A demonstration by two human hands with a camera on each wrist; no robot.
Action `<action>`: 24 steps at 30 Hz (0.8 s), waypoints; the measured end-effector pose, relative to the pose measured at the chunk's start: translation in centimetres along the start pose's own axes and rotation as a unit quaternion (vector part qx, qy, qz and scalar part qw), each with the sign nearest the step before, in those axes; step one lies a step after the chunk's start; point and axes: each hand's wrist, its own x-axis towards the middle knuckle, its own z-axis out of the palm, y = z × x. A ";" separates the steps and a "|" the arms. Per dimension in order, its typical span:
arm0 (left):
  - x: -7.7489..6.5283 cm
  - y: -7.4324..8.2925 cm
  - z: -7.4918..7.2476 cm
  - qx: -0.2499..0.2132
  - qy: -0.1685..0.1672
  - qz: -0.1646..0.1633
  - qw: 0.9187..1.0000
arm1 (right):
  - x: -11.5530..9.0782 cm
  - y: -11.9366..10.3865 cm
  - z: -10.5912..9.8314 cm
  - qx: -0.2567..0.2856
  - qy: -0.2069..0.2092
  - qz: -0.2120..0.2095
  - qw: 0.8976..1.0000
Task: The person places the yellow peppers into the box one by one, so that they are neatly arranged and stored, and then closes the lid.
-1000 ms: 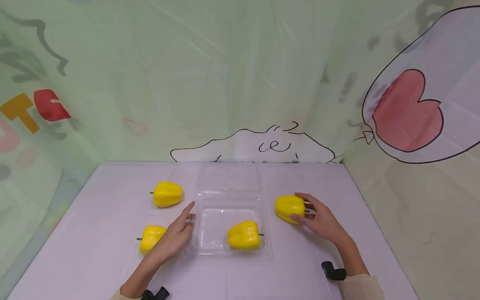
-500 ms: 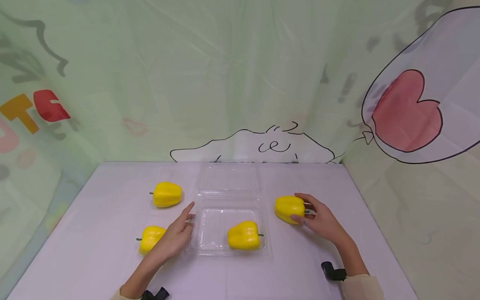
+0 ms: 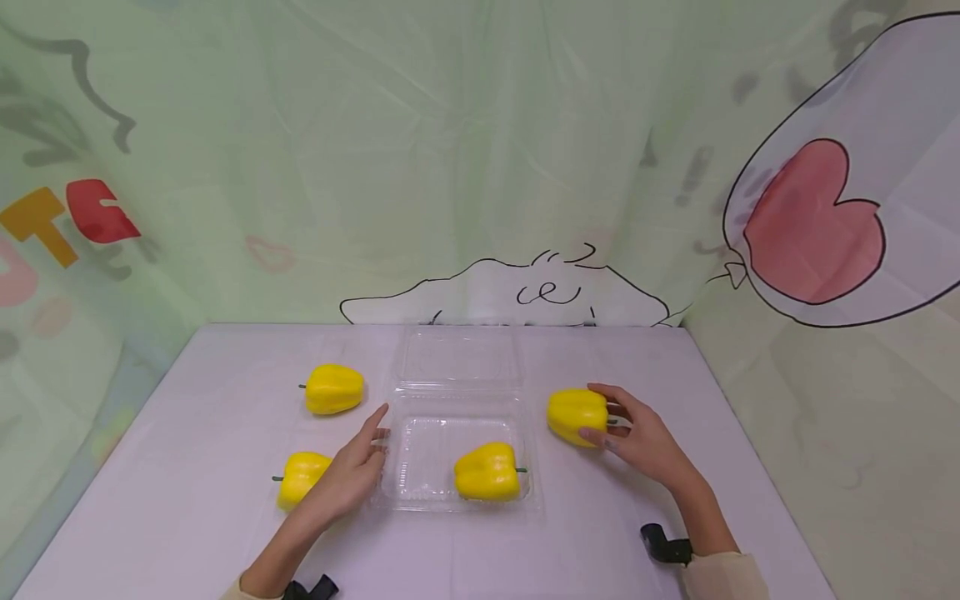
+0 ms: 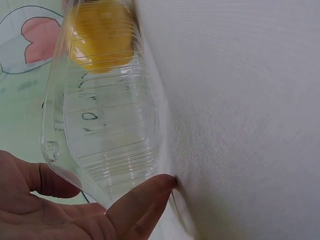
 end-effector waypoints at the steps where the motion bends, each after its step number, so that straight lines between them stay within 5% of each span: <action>1: 0.0 0.0 0.0 0.000 0.000 0.000 1.000 | 0.0 -0.2 0.0 0.003 0.000 -0.001 1.000; 24: 0.2 0.2 -0.1 0.004 -0.004 -0.008 1.000 | -0.1 -4.2 -0.1 0.034 0.004 -0.018 0.999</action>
